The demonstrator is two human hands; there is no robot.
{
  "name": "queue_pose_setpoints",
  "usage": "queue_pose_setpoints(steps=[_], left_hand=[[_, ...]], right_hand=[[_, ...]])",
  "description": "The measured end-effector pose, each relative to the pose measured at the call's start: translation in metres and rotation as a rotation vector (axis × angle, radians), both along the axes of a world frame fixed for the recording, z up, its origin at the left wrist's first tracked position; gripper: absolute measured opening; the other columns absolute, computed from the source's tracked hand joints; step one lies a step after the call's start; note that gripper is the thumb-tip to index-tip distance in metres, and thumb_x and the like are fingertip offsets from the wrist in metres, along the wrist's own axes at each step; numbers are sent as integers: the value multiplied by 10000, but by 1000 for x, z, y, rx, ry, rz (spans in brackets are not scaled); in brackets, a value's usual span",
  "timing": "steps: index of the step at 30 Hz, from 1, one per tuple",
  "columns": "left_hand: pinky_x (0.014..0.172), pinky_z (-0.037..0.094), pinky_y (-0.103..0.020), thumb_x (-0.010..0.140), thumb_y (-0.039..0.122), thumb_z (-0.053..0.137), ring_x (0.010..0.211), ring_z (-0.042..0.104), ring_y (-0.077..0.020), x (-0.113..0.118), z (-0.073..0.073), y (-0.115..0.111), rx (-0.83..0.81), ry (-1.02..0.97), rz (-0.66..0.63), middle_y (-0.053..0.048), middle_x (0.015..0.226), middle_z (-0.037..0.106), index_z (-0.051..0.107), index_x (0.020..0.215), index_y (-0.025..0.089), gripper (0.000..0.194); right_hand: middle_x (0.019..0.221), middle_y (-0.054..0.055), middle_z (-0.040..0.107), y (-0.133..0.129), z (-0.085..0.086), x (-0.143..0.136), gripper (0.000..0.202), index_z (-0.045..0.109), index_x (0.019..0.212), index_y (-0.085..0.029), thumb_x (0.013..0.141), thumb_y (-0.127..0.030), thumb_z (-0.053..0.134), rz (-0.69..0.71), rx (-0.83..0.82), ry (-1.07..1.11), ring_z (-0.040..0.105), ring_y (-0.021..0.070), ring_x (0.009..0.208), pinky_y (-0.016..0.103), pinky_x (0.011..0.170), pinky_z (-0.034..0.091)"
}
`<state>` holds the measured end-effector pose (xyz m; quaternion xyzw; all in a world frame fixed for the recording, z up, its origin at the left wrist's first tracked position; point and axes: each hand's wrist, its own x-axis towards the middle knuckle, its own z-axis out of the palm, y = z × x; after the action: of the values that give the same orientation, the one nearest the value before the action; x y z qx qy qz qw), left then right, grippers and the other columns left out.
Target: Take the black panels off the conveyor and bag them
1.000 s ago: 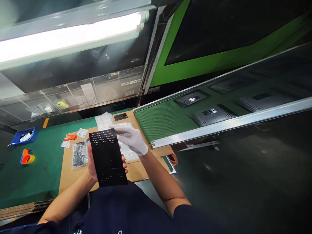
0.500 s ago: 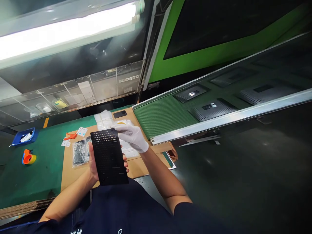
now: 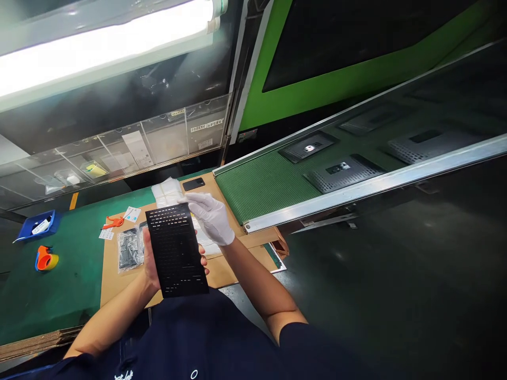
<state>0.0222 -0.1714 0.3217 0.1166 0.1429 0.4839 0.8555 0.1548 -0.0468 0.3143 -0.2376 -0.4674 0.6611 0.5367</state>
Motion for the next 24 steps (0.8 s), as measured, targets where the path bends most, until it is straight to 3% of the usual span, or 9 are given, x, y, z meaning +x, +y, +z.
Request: queue_pose_setpoints(steps=[4,7,19,24], left_hand=[[976,481,-579,743,981,446,997,691,-358,-3,3,5,-16,2,16,-185,1128,743,665,1318,149,1035],[975,484,-567,742,980,452,1006,687,-352,-2,0,7,-15,2,4,-180,1131,739,667,1320,156,1029],[1027,443,-571,724,948,543,1041,675,-356,3,-9,13,33,-20,-44,-187,1162,732,631,1364,133,1040],[1066,406,-612,738,963,496,1079,666,-376,0,-10,19,33,11,-64,-194,1198,722,610,1381,122,1065]], right_hand=[[1230,86,788,2,-1,7,597,769,1192,-254,659,-435,967,210,23,100,735,260,1160,472,1083,576],[1253,81,780,4,-2,11,594,768,1201,-266,659,-398,971,230,21,111,738,254,1155,465,1080,581],[971,47,816,13,-7,0,392,807,979,-224,720,-501,904,-86,-22,-8,763,226,954,399,953,610],[1009,67,816,18,-14,-9,454,787,1076,-220,790,-570,829,-160,-75,-43,760,239,961,388,914,610]])
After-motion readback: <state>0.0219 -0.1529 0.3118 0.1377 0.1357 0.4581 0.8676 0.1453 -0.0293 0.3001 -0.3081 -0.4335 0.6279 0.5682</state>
